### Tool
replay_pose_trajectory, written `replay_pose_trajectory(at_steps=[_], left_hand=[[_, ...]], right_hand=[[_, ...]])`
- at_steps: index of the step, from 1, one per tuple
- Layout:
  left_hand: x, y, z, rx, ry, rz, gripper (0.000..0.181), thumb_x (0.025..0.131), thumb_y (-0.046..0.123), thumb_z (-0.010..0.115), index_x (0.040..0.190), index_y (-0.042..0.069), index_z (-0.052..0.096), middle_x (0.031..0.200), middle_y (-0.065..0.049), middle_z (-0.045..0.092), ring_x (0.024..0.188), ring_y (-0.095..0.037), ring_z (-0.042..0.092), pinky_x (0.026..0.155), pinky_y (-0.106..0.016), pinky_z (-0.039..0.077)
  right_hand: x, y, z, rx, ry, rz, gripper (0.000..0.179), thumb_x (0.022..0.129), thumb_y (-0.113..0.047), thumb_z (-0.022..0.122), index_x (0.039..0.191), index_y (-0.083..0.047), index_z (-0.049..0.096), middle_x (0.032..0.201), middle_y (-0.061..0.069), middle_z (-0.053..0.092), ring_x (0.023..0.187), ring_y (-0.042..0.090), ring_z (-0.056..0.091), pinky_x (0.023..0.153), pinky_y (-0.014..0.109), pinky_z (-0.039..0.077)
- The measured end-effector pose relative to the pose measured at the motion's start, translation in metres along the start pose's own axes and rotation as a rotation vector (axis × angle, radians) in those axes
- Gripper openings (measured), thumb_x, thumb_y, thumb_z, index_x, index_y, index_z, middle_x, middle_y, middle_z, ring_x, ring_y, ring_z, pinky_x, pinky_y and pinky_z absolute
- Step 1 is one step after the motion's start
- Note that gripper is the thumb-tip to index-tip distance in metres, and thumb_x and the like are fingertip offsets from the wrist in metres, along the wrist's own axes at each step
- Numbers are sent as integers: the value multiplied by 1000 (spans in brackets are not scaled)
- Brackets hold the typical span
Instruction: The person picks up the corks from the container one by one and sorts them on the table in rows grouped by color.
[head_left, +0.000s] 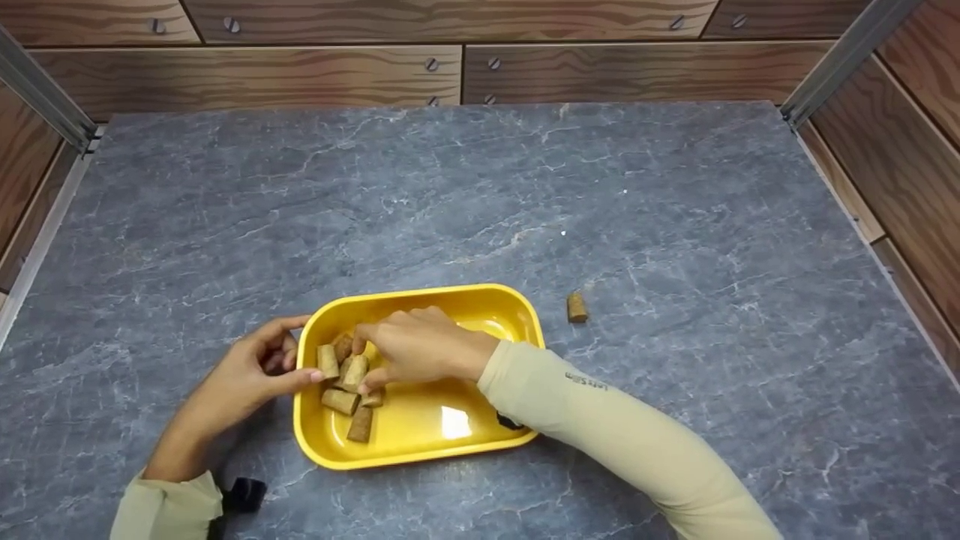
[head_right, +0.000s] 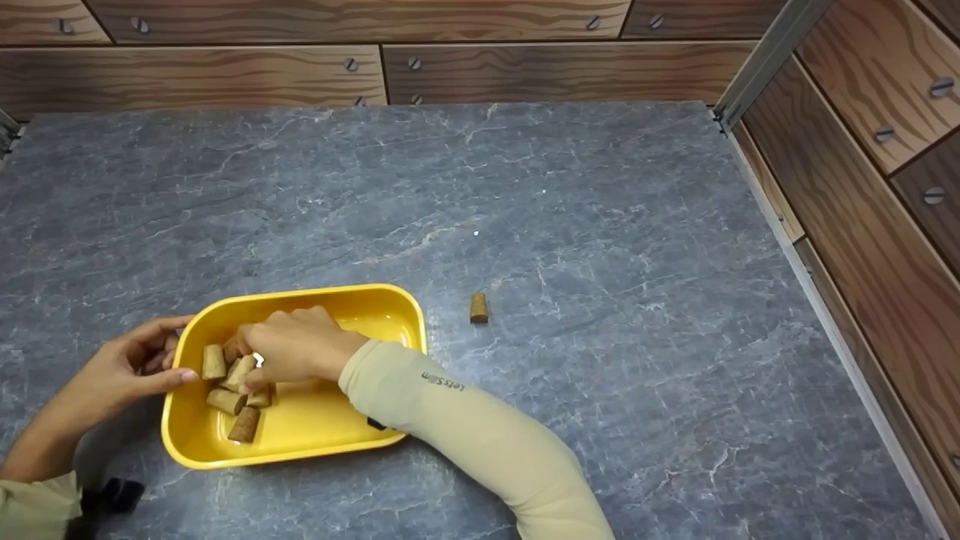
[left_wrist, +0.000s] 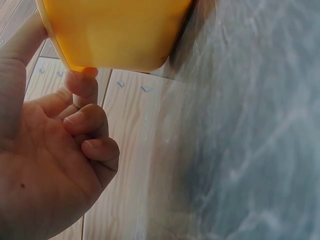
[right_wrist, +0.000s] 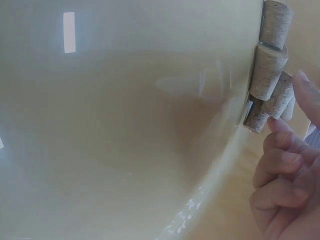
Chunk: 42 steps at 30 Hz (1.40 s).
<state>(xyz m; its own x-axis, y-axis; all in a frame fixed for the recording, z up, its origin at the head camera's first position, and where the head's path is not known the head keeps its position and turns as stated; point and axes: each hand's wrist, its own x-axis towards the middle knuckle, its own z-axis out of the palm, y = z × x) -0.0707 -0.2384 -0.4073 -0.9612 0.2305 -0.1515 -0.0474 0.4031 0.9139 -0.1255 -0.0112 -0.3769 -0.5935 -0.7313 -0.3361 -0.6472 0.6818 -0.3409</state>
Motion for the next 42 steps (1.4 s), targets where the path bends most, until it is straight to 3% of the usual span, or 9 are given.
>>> replay_pose_trajectory(at_steps=[11,18,31,37,42], left_hand=[[0,2,0,-32,-2,-10,61,78,8,79,132,2,52,79,-2,45,64,-6,40,57,-21,35],[0,2,-1,-9,-15,-14,60,79,10,78,133,2,51,80,-2,45,63,-7,39,56,-21,34],[-1,1,0,-20,-5,-7,60,79,9,78,133,2,52,79,-1,46,63,-7,39,56,-21,35],[-1,3,-1,-26,-2,-23,59,78,10,79,131,4,53,79,-1,46,64,-7,39,58,-20,35],[0,3,0,-8,1,4,58,78,9,78,130,3,54,78,-1,45,62,-6,38,56,-21,34]], right_hand=[[-1,0,0,-12,-2,-31,52,86,-54,64,125,-21,57,68,-6,52,63,12,51,56,28,41],[-15,7,-16,142,19,-78,46,88,-47,66,125,-21,58,67,-7,49,57,6,40,52,20,33],[-72,16,-69,543,147,-230,41,89,-22,70,126,-10,57,74,-4,47,63,6,41,60,18,37],[-107,45,-73,717,261,-285,44,86,-8,70,127,-1,54,78,-3,47,66,6,42,60,16,40],[-135,73,-71,798,339,-262,42,86,-2,68,125,3,54,77,-2,48,64,4,42,56,16,41]])
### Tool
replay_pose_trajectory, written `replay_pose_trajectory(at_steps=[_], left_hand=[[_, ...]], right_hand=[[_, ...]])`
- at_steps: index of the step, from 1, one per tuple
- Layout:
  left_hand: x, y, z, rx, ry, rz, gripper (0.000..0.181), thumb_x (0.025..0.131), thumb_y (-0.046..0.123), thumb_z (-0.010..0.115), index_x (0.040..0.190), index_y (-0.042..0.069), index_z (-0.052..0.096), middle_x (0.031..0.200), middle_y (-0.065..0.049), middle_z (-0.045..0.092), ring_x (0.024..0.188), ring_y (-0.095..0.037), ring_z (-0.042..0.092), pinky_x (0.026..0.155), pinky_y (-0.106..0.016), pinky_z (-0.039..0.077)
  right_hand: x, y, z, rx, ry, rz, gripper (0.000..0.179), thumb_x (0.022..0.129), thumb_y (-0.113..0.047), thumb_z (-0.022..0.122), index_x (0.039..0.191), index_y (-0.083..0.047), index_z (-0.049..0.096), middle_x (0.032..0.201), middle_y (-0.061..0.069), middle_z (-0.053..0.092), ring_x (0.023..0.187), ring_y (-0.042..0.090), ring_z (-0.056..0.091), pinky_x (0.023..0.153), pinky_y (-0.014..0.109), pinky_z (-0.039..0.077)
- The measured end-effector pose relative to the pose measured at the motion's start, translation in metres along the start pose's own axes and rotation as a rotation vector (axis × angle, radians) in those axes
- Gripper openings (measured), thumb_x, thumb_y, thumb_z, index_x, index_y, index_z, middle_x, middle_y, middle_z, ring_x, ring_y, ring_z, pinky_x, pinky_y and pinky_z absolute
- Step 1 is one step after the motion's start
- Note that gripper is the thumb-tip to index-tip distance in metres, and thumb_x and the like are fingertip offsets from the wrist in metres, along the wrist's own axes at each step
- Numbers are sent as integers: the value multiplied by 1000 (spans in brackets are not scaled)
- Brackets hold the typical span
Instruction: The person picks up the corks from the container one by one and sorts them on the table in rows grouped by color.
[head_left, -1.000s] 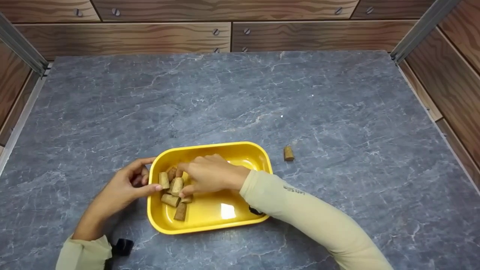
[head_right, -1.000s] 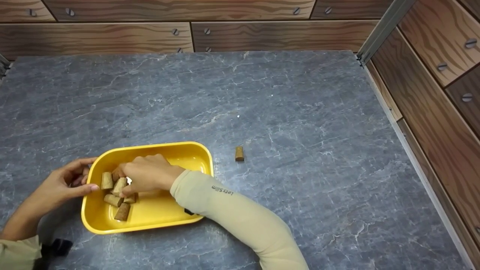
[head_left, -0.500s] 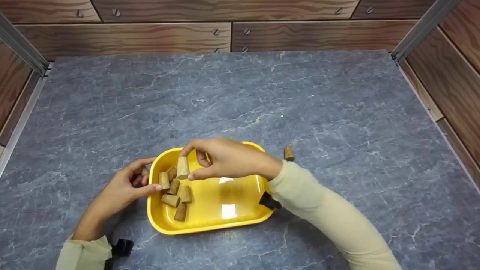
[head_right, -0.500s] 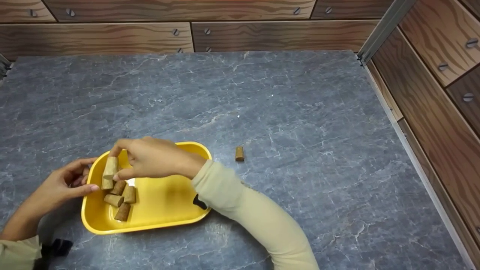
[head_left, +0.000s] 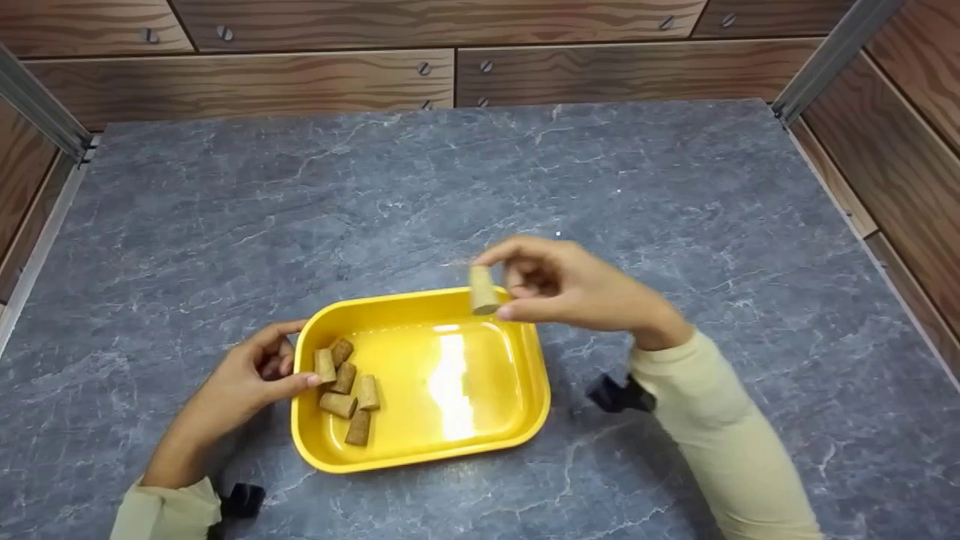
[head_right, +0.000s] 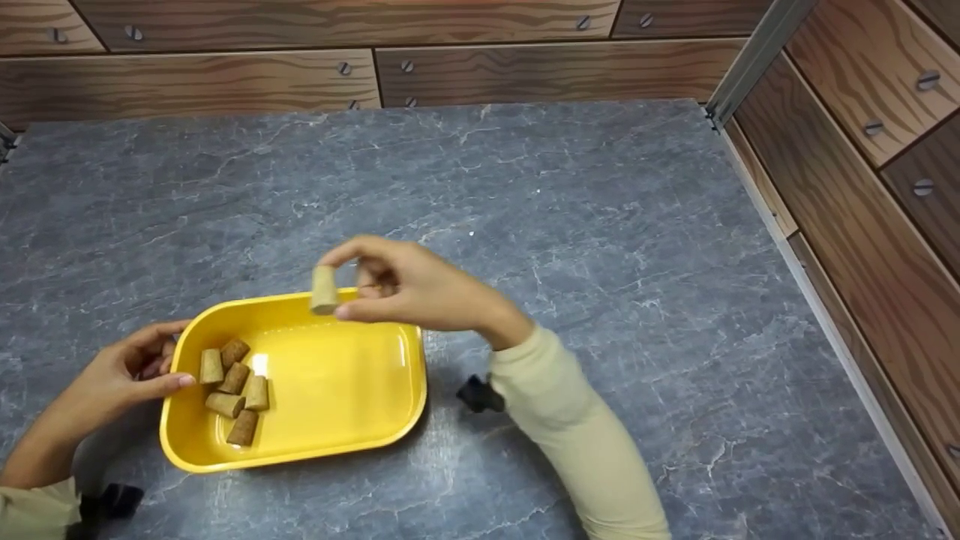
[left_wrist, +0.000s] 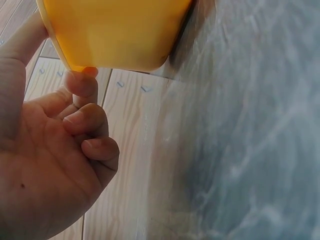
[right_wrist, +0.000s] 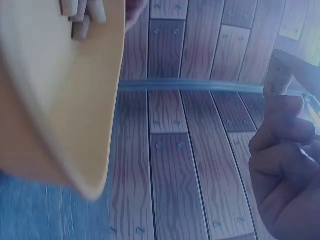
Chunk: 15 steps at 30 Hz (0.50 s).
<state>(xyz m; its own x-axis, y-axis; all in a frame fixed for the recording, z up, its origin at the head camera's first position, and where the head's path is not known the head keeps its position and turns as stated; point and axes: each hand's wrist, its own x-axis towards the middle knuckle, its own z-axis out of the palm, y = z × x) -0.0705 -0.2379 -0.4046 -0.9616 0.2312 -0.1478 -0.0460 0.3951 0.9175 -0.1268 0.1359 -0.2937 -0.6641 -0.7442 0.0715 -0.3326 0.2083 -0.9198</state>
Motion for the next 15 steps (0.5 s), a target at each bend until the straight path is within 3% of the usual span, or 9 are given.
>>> replay_pose_trajectory(at_steps=[8,15], left_hand=[[-1,-2,0,7,3,3,57,79,10,78,130,3,54,77,0,45,62,-6,38,56,-21,33],[-1,-1,0,3,-1,0,59,79,9,78,131,2,53,78,0,46,63,-7,38,56,-21,34]], right_hand=[[-29,7,-22,19,41,16,41,88,2,65,126,5,51,76,-3,47,61,2,44,53,17,45],[-48,10,-28,-50,63,18,42,86,3,67,126,2,53,78,-4,50,64,2,44,53,16,41]])
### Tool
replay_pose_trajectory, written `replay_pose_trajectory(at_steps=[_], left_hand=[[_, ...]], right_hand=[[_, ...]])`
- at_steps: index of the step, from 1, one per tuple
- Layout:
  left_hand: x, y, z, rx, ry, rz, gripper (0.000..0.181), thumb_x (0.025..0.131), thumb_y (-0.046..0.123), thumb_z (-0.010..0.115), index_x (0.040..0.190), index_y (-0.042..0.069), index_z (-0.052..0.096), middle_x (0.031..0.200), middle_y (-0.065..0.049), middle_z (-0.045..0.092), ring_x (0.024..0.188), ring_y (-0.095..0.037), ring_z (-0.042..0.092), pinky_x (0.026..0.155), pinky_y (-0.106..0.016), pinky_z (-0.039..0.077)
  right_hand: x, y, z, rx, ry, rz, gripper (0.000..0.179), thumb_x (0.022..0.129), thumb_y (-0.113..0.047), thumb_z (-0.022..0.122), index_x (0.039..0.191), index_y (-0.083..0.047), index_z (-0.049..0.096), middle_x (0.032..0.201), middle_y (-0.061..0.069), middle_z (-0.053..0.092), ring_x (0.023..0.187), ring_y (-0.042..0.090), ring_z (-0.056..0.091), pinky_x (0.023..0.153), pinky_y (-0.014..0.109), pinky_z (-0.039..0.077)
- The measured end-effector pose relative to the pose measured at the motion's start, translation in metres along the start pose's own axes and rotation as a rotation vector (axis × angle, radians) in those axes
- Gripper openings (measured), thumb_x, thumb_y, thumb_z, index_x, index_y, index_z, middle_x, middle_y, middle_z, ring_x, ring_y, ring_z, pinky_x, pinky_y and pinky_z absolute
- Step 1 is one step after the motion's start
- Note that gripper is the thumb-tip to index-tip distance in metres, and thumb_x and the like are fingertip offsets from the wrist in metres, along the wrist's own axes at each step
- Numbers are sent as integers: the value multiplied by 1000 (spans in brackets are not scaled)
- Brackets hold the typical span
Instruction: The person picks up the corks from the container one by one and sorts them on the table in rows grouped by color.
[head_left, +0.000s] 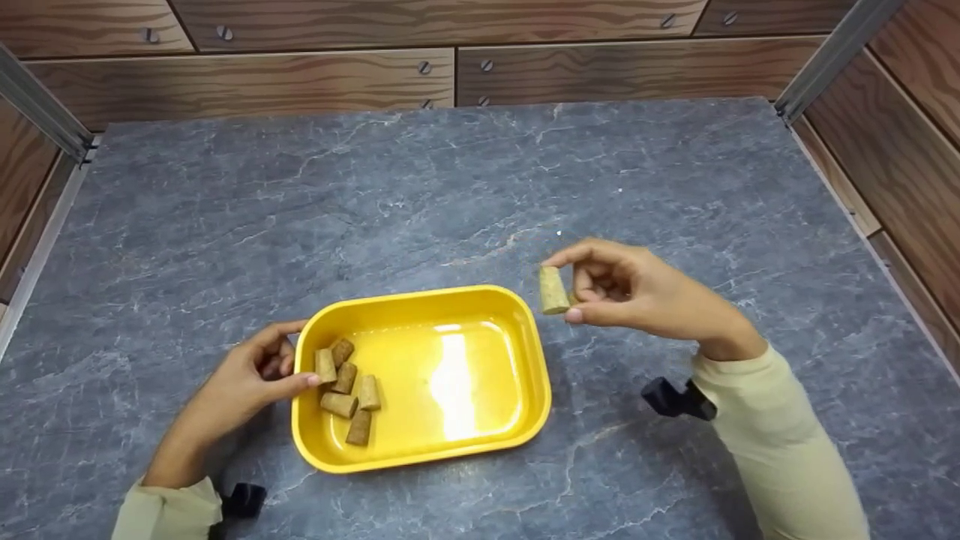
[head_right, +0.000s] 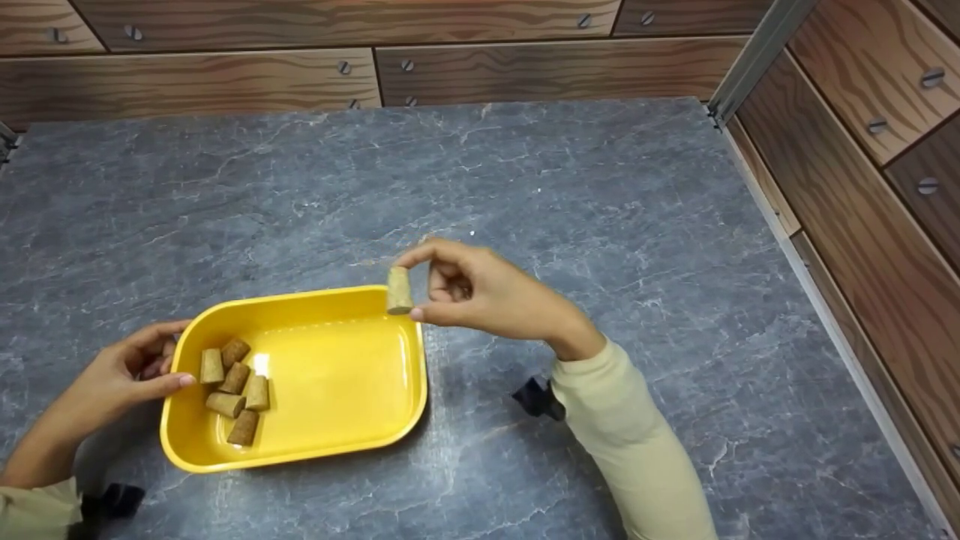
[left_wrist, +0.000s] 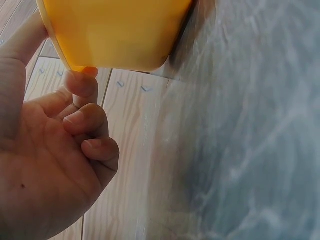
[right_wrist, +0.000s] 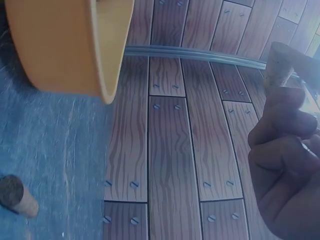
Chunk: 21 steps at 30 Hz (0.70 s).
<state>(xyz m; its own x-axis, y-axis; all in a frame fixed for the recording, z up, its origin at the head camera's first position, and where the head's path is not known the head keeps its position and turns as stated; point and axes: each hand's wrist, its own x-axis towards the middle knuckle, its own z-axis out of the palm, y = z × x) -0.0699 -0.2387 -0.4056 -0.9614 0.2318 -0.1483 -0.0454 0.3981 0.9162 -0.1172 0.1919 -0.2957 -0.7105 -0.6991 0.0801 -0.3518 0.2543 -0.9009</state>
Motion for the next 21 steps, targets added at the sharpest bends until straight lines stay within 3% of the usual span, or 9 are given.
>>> replay_pose_trajectory(at_steps=[8,21], left_hand=[[0,0,-1,-8,-1,-29,59,78,11,78,131,5,53,78,-1,46,63,-6,38,57,-20,35],[1,-1,0,-16,-4,-25,58,79,10,78,131,4,52,78,-1,45,62,-5,37,55,-21,34]], right_hand=[[-16,10,-4,-47,5,54,43,87,2,66,128,0,53,79,-4,52,62,1,42,51,18,39],[-34,29,-5,-81,-24,183,41,90,-8,67,129,-5,54,80,0,50,63,0,42,54,19,41]])
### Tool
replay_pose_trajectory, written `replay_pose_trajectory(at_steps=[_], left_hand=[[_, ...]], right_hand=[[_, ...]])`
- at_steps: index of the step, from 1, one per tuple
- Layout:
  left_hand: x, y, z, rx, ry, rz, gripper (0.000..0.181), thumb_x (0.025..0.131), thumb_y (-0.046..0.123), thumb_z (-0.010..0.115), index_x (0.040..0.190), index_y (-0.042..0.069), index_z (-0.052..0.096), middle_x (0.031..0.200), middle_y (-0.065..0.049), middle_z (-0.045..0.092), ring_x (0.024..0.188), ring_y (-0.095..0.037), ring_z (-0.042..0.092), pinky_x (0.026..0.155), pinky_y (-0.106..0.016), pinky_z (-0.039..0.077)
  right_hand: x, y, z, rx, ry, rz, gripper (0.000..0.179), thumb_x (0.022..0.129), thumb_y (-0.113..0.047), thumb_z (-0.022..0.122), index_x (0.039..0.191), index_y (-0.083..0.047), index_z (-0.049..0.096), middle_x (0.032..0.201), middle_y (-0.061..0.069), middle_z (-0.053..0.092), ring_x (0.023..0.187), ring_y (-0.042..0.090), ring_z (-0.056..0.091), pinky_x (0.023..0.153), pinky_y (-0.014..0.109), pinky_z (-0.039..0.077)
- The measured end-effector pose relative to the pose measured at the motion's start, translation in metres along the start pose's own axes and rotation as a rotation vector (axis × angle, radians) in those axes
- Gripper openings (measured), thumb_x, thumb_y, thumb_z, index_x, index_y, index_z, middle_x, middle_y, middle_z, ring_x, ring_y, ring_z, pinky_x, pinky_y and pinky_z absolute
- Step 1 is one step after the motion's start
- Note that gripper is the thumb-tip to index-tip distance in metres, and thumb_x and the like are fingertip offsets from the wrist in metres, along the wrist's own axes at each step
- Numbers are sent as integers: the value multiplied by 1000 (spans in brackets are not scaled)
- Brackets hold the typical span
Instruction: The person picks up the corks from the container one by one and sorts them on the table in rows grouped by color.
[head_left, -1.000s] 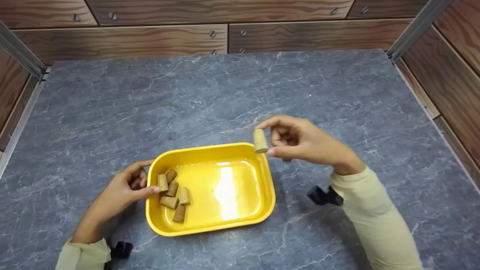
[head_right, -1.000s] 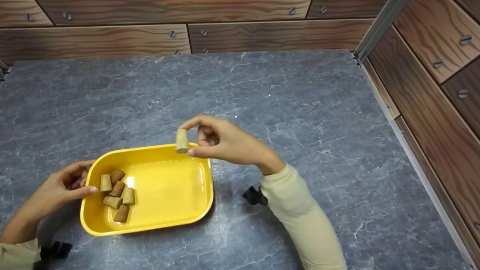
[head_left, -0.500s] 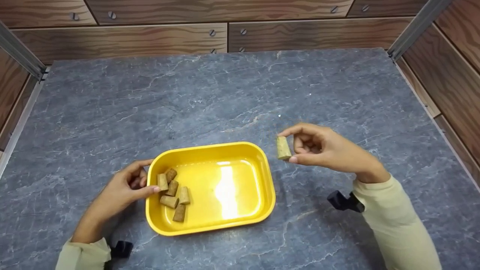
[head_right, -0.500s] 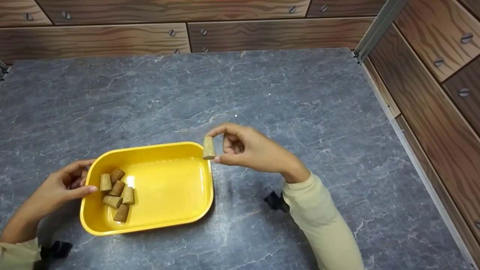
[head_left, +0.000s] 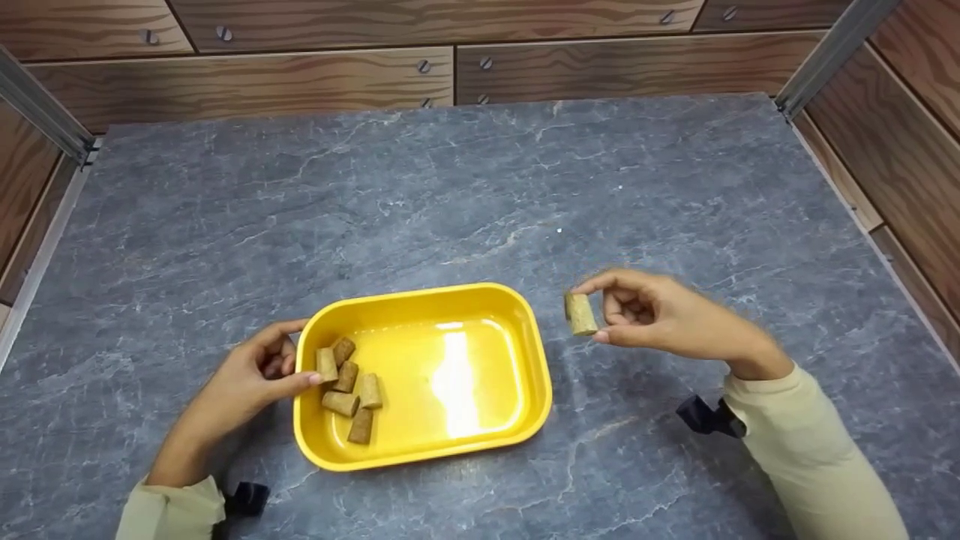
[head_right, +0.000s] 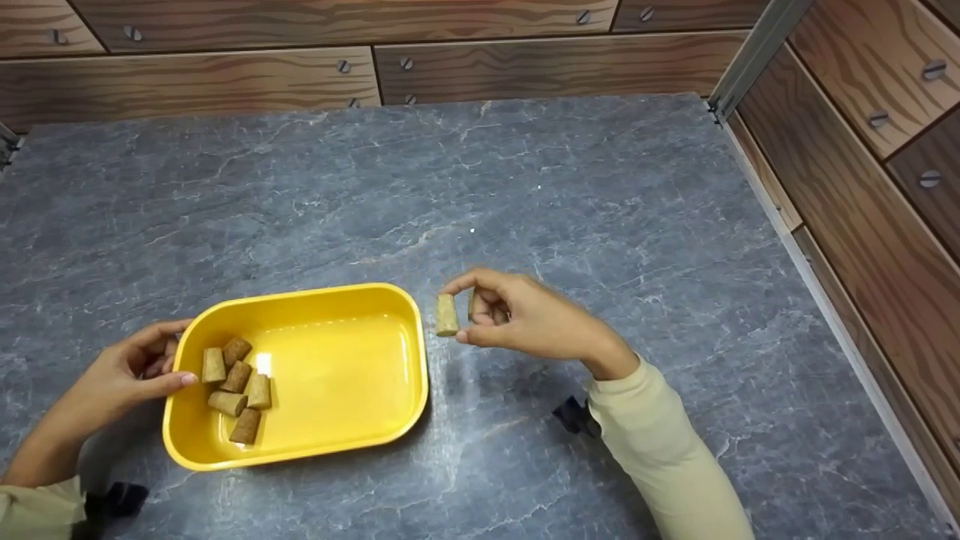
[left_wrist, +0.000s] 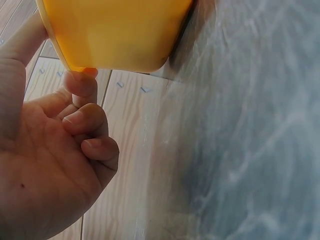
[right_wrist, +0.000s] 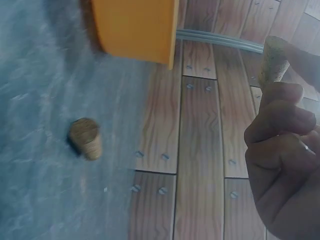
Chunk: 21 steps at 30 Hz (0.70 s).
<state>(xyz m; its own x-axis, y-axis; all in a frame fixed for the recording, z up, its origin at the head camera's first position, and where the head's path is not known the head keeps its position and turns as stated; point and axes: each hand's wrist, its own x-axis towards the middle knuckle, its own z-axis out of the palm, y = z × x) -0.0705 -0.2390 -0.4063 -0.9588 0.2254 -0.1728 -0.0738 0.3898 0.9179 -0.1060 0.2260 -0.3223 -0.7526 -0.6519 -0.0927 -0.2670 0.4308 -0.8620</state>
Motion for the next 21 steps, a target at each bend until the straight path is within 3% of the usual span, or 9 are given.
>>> replay_pose_trajectory(at_steps=[21], left_hand=[[0,1,1,-39,0,-12,59,78,6,77,131,1,52,77,-1,45,62,-6,38,56,-20,34]], right_hand=[[-7,41,11,-26,-121,165,43,89,-15,68,127,-1,53,76,-3,46,64,1,43,61,18,43]])
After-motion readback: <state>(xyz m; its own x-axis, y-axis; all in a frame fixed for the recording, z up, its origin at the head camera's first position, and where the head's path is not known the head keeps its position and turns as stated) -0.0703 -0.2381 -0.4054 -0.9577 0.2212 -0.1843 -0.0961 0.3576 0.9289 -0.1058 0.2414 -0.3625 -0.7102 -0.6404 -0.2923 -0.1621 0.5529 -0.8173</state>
